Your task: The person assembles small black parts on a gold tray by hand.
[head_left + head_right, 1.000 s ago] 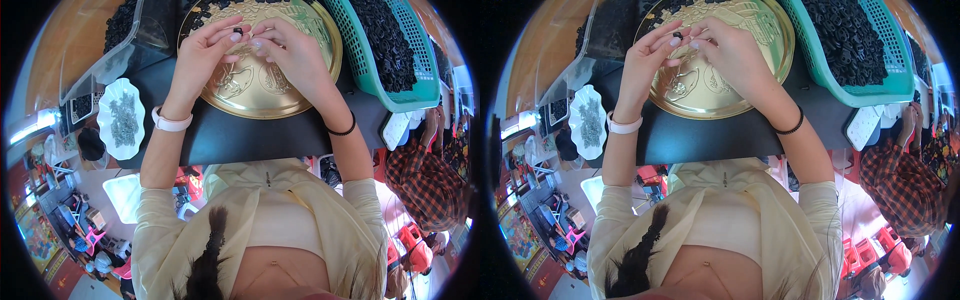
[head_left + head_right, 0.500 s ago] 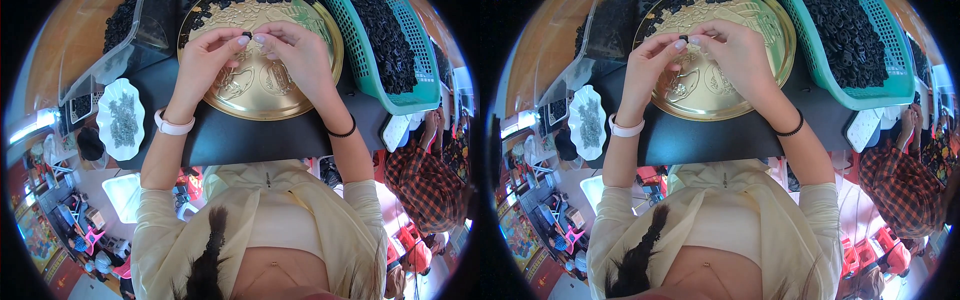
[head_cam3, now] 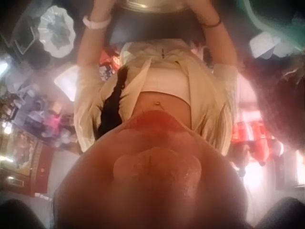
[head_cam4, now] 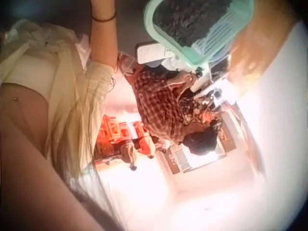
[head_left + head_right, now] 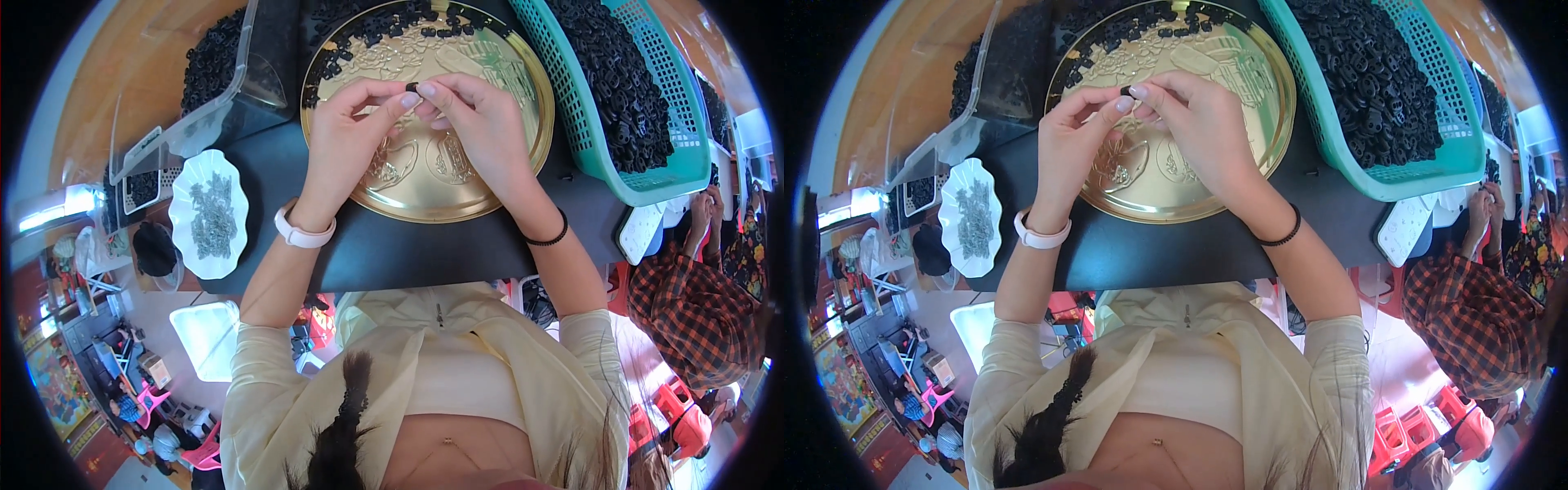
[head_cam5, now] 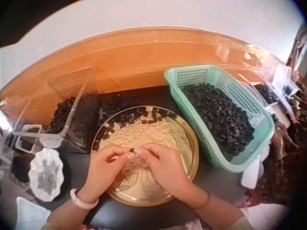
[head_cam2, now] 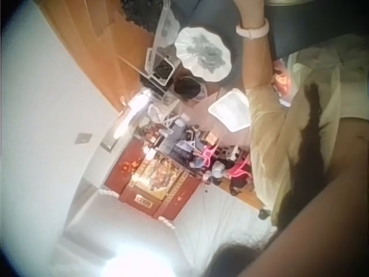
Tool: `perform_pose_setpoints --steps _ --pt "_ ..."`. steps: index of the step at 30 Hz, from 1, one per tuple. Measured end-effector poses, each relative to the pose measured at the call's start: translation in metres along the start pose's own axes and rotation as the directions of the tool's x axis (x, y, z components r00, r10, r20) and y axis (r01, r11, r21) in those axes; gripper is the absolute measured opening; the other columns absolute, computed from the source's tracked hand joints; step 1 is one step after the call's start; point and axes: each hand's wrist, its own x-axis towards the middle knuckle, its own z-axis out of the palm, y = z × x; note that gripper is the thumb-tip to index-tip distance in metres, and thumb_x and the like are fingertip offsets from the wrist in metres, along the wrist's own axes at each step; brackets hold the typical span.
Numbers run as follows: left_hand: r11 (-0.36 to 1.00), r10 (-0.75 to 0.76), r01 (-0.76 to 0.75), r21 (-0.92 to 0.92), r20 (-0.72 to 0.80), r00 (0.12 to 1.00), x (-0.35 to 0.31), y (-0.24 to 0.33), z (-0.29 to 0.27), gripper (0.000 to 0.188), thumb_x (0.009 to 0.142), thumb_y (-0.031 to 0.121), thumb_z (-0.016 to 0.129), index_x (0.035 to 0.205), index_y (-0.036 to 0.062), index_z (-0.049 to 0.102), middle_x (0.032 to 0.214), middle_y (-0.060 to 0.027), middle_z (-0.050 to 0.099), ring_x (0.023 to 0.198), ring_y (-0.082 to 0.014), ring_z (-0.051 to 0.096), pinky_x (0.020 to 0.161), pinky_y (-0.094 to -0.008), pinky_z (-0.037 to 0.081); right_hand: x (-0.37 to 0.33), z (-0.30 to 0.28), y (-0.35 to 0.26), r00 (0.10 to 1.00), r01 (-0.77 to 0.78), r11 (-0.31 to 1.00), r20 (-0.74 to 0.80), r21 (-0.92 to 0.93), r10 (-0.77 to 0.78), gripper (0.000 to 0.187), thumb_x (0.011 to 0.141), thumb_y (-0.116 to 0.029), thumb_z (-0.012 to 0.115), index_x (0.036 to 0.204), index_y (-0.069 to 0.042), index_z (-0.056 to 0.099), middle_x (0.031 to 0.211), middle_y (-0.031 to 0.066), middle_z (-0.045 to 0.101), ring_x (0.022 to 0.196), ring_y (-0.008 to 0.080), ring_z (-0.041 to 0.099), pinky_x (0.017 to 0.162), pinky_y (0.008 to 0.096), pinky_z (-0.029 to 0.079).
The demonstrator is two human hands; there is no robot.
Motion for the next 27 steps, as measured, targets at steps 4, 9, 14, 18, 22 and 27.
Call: perform_pose_setpoints --steps 4,9,14,18,22,27 --pt "1.0 0.011 -0.011 -0.009 -0.04 0.999 0.003 -0.003 0.002 0.021 0.083 0.015 0.071 0.098 0.0005 0.066 0.084 -0.0001 0.063 0.066 -0.0031 0.056 0.055 -0.0166 0.045 -0.002 0.003 -0.003 0.999 0.032 0.999 0.004 0.006 -0.032 0.029 0.087 -0.023 0.065 0.103 0.001 0.064 0.081 0.0044 0.066 0.072 0.0069 0.06 0.062 0.0194 0.049" --pt "0.486 0.672 -0.536 0.691 0.097 0.734 0.016 -0.004 0.01 0.012 0.077 0.007 0.069 0.088 0.0056 0.064 0.084 -0.0039 0.063 0.073 -0.0168 0.062 0.061 -0.0272 0.049 0.001 0.003 0.003 0.993 -0.058 0.966 -0.083 0.25 0.081 0.039 0.088 -0.023 0.065 0.12 -0.002 0.058 0.1 0.0072 0.063 0.08 0.0105 0.062 0.067 0.0218 0.054" --pt "0.381 0.623 -0.538 0.752 0.221 0.75 0.029 0.003 0.022 0.008 0.079 0.012 0.065 0.086 0.0078 0.064 0.085 -0.0055 0.062 0.077 -0.0242 0.061 0.066 -0.0306 0.05 0.008 -0.002 0.011 0.99 -0.034 0.956 -0.124 0.291 0.073 0.038 0.09 -0.019 0.061 0.125 -0.004 0.055 0.103 0.008 0.064 0.083 0.0113 0.062 0.068 0.0237 0.055" --pt "0.518 0.565 -0.513 0.684 0.177 0.806 0.05 0.001 0.006 0.017 0.082 0.015 0.062 0.097 0.0077 0.065 0.093 -0.0063 0.063 0.081 -0.0273 0.06 0.072 -0.0336 0.05 0.013 -0.014 0.01 0.984 0.003 0.945 -0.171 0.328 0.056 0.038 0.093 -0.015 0.054 0.129 -0.003 0.05 0.106 0.0103 0.064 0.083 0.012 0.061 0.067 0.0243 0.055" --pt "0.27 0.565 -0.328 0.905 0.127 0.815 0.071 -0.017 -0.029 0.025 0.084 0.019 0.06 0.108 0.0125 0.065 0.106 -0.0064 0.062 0.094 -0.0276 0.058 0.077 -0.0356 0.05 0.012 -0.011 0.002 0.973 -0.027 0.942 -0.207 0.334 0.101 0.039 0.094 -0.016 0.053 0.129 -0.002 0.046 0.106 0.0105 0.064 0.081 0.0127 0.061 0.066 0.0249 0.054" --pt "0.188 0.469 -0.4 0.897 0.277 0.839 0.07 -0.03 -0.025 0.033 0.086 0.024 0.059 0.116 0.0124 0.062 0.116 -0.0063 0.059 0.107 -0.0278 0.054 0.086 -0.0385 0.045 0.013 -0.014 0.004 0.964 -0.076 0.933 -0.214 0.352 0.159 0.029 0.094 -0.016 0.053 0.12 -0.003 0.047 0.105 0.0103 0.065 0.08 0.013 0.061 0.067 0.0256 0.052"
